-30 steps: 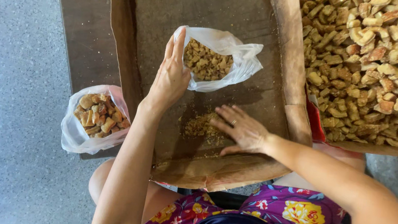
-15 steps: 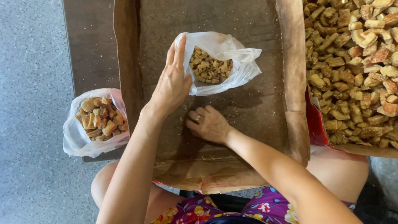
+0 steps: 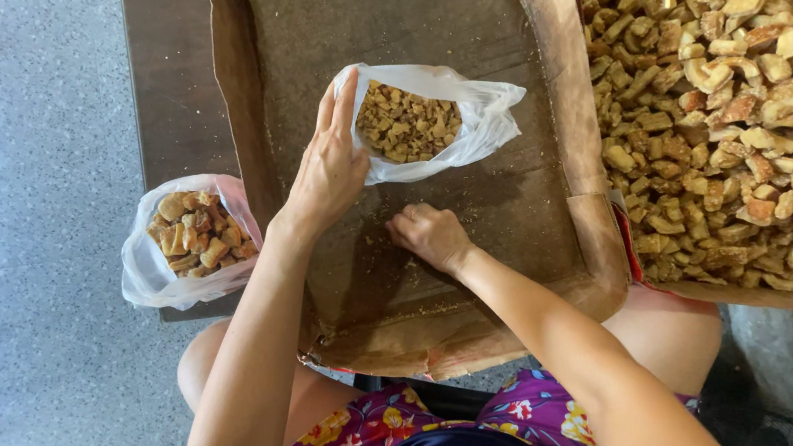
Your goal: The person sits on the floor and sorts dried fruit pieces from a large cardboard box into a smaller tray. They pick up handfuls of the fruit, separate the pieces, and transfer them into the tray. Later, they gather the sorted pieces from the tray and place them into a plastic bag.
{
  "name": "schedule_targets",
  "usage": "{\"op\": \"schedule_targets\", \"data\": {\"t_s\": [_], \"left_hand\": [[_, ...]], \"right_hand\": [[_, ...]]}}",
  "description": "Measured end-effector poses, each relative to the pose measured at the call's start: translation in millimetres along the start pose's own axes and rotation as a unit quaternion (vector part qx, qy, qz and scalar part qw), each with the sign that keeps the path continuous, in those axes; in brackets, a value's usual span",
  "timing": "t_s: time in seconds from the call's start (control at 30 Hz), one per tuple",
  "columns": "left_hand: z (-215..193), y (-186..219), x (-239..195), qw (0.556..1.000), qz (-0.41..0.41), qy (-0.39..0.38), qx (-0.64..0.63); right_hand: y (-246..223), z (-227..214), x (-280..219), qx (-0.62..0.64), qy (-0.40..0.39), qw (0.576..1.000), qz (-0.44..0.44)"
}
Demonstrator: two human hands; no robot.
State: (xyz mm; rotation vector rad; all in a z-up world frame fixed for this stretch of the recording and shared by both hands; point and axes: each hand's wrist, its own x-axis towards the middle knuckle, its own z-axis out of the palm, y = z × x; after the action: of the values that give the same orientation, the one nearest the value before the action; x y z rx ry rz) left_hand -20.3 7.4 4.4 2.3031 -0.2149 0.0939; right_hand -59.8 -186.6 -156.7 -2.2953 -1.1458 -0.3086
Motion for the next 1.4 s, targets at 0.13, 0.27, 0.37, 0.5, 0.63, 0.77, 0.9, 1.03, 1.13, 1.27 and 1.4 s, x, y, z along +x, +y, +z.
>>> {"op": "schedule_targets", "data": {"t_s": [0.13, 0.27, 0.37, 0.5, 0.63, 0.77, 0.9, 1.03, 1.13, 1.27, 1.4], "left_hand": [[-4.5, -0.5, -3.5, 1.0, -0.001, -0.014, 0.008], [0.7, -4.6, -5.6, 1.0, -0.018, -0.018, -0.009], [1.0, -3.2, -3.4, 1.0, 0.028, 0.0, 0.008], [-2.9, -2.4, 1.5, 1.0, 0.009, 0.0, 0.002], [2.2, -1.5, 8.8, 1.0, -0.008, -0.01, -0.003], [5.5, 2.7, 9.7, 0.999, 0.038, 0.007, 0.019], [5.1, 2.9, 9.4, 1.0, -0.014, -0.011, -0.012], [7.7, 1.5, 8.7, 1.0, -0.019, -0.013, -0.021], [4.8, -3.1, 9.8, 1.0, 0.015, 0.002, 0.018], [-6.6, 4.5, -1.8, 0.997, 0.026, 0.044, 0.056], [-9.4, -0.4, -48.2, 0.986, -0.125, 0.097, 0.044]], "right_hand": [[-13.1, -46.6, 18.1, 0.094, 0.085, 0.99, 0.059], [20.2, -48.3, 84.7, 0.041, 0.098, 0.993, 0.054], [71.1, -29.5, 140.3, -0.103, 0.146, 0.984, 0.022], [97.8, -18.8, 153.0, -0.099, -0.038, 0.991, 0.079], [83.1, -45.5, 152.9, 0.026, 0.003, 0.988, 0.154], [64.5, -50.3, 156.6, -0.075, -0.033, 0.972, 0.219], [73.1, -49.4, 136.3, -0.042, 0.02, 0.995, 0.088], [65.4, -74.8, 125.3, -0.114, 0.12, 0.986, -0.034], [36.9, -89.8, 96.1, 0.023, 0.113, 0.99, -0.079], [-28.9, -79.7, 34.8, 0.162, -0.123, 0.973, -0.108], [-52.1, -13.8, 44.4, -0.055, -0.149, 0.979, -0.131]]}}
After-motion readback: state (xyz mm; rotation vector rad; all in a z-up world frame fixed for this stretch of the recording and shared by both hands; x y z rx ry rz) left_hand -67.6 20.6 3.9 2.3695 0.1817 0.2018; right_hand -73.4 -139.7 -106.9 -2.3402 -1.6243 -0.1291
